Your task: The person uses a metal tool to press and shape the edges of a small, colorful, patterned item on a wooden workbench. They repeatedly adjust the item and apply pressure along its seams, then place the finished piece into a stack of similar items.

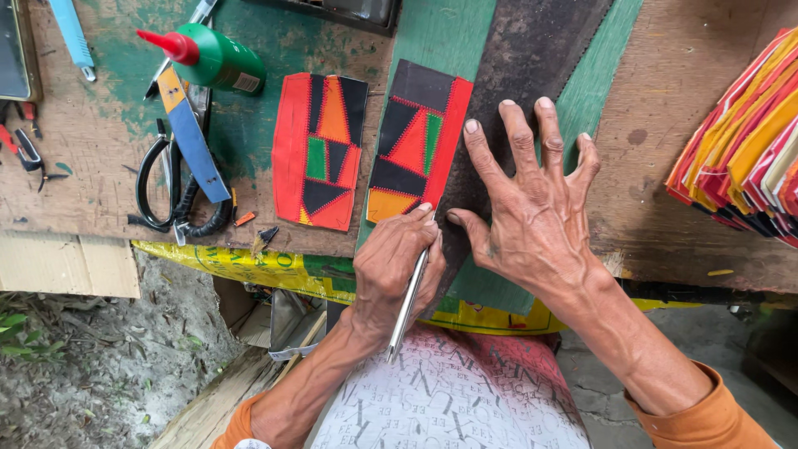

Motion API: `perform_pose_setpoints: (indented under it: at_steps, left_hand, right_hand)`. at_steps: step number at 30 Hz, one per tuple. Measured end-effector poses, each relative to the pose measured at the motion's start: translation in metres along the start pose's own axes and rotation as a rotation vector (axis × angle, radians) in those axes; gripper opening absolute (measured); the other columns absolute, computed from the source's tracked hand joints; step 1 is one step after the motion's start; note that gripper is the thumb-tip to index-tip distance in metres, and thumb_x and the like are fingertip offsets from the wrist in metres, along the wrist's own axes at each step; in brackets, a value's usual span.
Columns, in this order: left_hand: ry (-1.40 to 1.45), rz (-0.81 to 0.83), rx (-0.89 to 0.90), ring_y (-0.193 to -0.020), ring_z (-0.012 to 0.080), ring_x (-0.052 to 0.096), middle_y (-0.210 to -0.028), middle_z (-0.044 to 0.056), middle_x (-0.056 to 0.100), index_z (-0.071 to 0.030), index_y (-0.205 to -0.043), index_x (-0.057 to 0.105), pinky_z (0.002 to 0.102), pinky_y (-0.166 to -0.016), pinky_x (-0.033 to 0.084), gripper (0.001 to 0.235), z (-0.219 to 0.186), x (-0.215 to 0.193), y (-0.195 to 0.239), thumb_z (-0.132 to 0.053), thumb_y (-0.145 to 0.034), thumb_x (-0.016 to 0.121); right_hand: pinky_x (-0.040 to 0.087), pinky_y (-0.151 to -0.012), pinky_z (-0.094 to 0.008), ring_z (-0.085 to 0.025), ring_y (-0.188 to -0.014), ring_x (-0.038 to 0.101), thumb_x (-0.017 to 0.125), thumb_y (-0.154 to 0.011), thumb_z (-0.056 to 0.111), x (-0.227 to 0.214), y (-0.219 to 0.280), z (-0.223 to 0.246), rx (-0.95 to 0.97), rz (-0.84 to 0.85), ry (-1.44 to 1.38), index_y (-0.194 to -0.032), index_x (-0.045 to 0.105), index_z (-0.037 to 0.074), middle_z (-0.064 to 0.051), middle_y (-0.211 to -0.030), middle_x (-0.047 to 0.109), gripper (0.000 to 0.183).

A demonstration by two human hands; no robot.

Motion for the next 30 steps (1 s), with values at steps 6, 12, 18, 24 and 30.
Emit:
perform_pose_setpoints:
  at_steps: [6, 12, 18, 24, 30]
  left_hand:
    - [0.007, 0.016, 0.026, -0.108, 0.038, 0.072, -0.099, 0.021, 0.069, 0.004, -0.098, 0.061, 0.045, -0.094, 0.057, 0.02, 0.004, 0.002, 0.002, 0.009, -0.082, 0.073]
    - [0.002, 0.006, 0.092, -0.108, 0.0376, 0.073, -0.101, 0.02, 0.07, 0.004, -0.099, 0.062, 0.045, -0.094, 0.058, 0.021, 0.006, -0.001, -0.004, 0.007, -0.082, 0.074]
    - [0.111, -0.188, -0.037, -0.102, 0.0316, 0.074, -0.115, 0.023, 0.071, 0.005, -0.108, 0.064, 0.036, -0.091, 0.06, 0.021, -0.004, -0.017, -0.02, 0.005, -0.088, 0.069]
    - [0.298, -0.225, -0.172, -0.111, 0.0264, 0.074, -0.12, 0.019, 0.073, 0.004, -0.118, 0.066, 0.034, -0.097, 0.061, 0.021, 0.026, 0.033, -0.056, -0.001, -0.099, 0.07]
    - [0.218, -0.224, -0.127, -0.113, 0.0285, 0.073, -0.118, 0.018, 0.073, 0.003, -0.116, 0.066, 0.036, -0.098, 0.06, 0.02, 0.036, 0.039, -0.05, -0.001, -0.097, 0.071]
  right_hand:
    - [0.02, -0.107, -0.078, -0.048, -0.15, 0.021, 0.081, -0.076, 0.043, 0.001, -0.002, -0.002, 0.007, 0.007, 0.006, -0.154, 0.047, 0.013, -0.023, -0.16, 0.031, 0.09]
    - [0.02, -0.108, -0.075, -0.046, -0.149, 0.021, 0.08, -0.075, 0.042, -0.005, -0.007, 0.0, 0.014, -0.013, 0.027, -0.153, 0.045, 0.014, -0.022, -0.159, 0.031, 0.09]
    - [0.02, -0.108, -0.074, -0.044, -0.148, 0.022, 0.079, -0.075, 0.044, -0.005, -0.003, 0.001, 0.016, -0.028, 0.014, -0.153, 0.043, 0.016, -0.02, -0.159, 0.032, 0.09]
    - [0.02, -0.108, -0.073, -0.042, -0.149, 0.022, 0.079, -0.074, 0.043, -0.002, -0.001, -0.001, 0.021, -0.033, 0.011, -0.155, 0.041, 0.016, -0.019, -0.159, 0.032, 0.092]
    - [0.019, -0.108, -0.073, -0.043, -0.149, 0.021, 0.08, -0.072, 0.042, -0.001, -0.001, 0.0, 0.021, -0.02, 0.0, -0.154, 0.042, 0.016, -0.019, -0.159, 0.032, 0.094]
Point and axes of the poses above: each hand's wrist, its own y-axis away from the middle knuckle, its own x-axis out of the palm, z = x × y, the point moved 1 cm from there along -y, towards the middle knuckle
